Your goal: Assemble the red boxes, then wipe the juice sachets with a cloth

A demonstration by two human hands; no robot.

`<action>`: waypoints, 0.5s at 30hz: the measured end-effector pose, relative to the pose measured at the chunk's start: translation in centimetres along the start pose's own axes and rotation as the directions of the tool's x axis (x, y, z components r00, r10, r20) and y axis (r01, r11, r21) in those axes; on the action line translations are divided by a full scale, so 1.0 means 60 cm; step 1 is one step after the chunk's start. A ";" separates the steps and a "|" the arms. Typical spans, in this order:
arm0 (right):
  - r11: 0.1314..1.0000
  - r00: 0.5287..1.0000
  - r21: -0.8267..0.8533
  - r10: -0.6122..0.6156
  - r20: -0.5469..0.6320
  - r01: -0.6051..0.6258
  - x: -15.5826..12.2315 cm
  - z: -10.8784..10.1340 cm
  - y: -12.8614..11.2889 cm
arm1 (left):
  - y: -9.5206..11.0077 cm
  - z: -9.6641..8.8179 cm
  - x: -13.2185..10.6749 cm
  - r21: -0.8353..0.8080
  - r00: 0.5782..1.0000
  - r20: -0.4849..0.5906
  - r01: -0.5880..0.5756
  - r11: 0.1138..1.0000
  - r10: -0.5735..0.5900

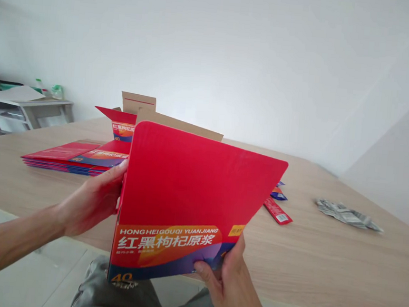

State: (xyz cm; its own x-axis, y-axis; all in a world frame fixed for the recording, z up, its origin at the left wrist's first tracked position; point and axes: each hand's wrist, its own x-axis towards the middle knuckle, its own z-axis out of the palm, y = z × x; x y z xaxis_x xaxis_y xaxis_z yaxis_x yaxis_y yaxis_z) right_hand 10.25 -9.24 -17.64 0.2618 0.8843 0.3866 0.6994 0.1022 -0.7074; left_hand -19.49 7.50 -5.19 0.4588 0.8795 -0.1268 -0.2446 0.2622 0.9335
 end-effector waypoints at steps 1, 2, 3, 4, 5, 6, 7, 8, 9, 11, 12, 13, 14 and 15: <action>1.000 1.000 -0.015 0.001 -0.004 -0.001 -0.007 0.001 -0.003 | 0.003 0.009 0.001 0.009 0.999 -0.030 0.022 1.000 -0.021; 1.000 1.000 -0.027 0.002 -0.003 -0.002 -0.013 0.005 -0.006 | 0.006 0.018 0.001 0.016 0.997 -0.065 0.037 0.999 -0.036; 0.999 1.000 -0.034 0.003 0.003 -0.002 -0.019 0.010 -0.008 | 0.008 0.027 0.001 0.020 0.995 -0.088 0.040 0.999 -0.038; 0.999 1.000 -0.033 0.002 0.011 -0.002 -0.025 0.017 -0.008 | 0.010 0.035 0.002 0.024 0.996 -0.084 0.031 0.999 -0.029; 1.000 1.000 -0.023 0.002 0.019 -0.001 -0.031 0.024 -0.007 | 0.010 0.040 0.002 0.031 0.998 -0.069 0.015 0.999 -0.012; 1.000 1.000 -0.004 0.003 0.027 -0.003 -0.036 0.031 -0.005 | 0.010 0.042 0.003 0.046 0.999 -0.054 -0.002 0.999 0.005; 1.000 1.000 0.019 0.006 0.031 -0.007 -0.040 0.036 -0.001 | 0.009 0.042 0.005 0.070 0.999 -0.038 -0.012 0.997 0.015; 0.999 0.999 0.044 0.008 0.033 -0.009 -0.042 0.038 0.003 | 0.007 0.039 0.007 0.101 1.000 -0.023 -0.012 0.995 0.014; 0.998 0.999 0.063 0.003 0.041 -0.006 -0.042 0.038 0.008 | 0.005 0.035 0.010 0.136 1.000 -0.012 0.000 0.991 0.002; 0.997 0.998 0.077 -0.022 0.055 0.017 -0.034 0.029 0.013 | 0.000 0.024 0.013 0.207 0.999 -0.009 0.037 0.978 -0.036; 0.997 0.998 0.069 -0.036 0.052 0.032 -0.027 0.021 0.012 | -0.002 0.020 0.014 0.237 0.998 -0.015 0.056 0.970 -0.054; 0.997 0.998 0.054 -0.052 0.019 0.051 -0.018 0.012 0.008 | -0.003 0.017 0.013 0.262 0.997 -0.027 0.074 0.962 -0.069; 0.997 0.997 0.038 -0.073 -0.041 0.074 -0.007 0.001 0.000 | -0.003 0.017 0.010 0.284 0.996 -0.045 0.087 0.955 -0.078; 0.994 0.988 0.024 -0.105 -0.112 0.108 0.005 -0.011 -0.010 | -0.002 0.018 0.007 0.302 0.995 -0.066 0.095 0.949 -0.079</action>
State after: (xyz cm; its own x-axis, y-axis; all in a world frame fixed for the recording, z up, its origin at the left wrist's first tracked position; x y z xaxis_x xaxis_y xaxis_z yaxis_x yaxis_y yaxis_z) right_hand 10.33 -9.35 -16.74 0.2596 0.8122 0.5225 0.7075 0.2083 -0.6753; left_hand -18.35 7.41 -4.99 0.4194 0.8803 -0.2218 0.0694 0.2125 0.9747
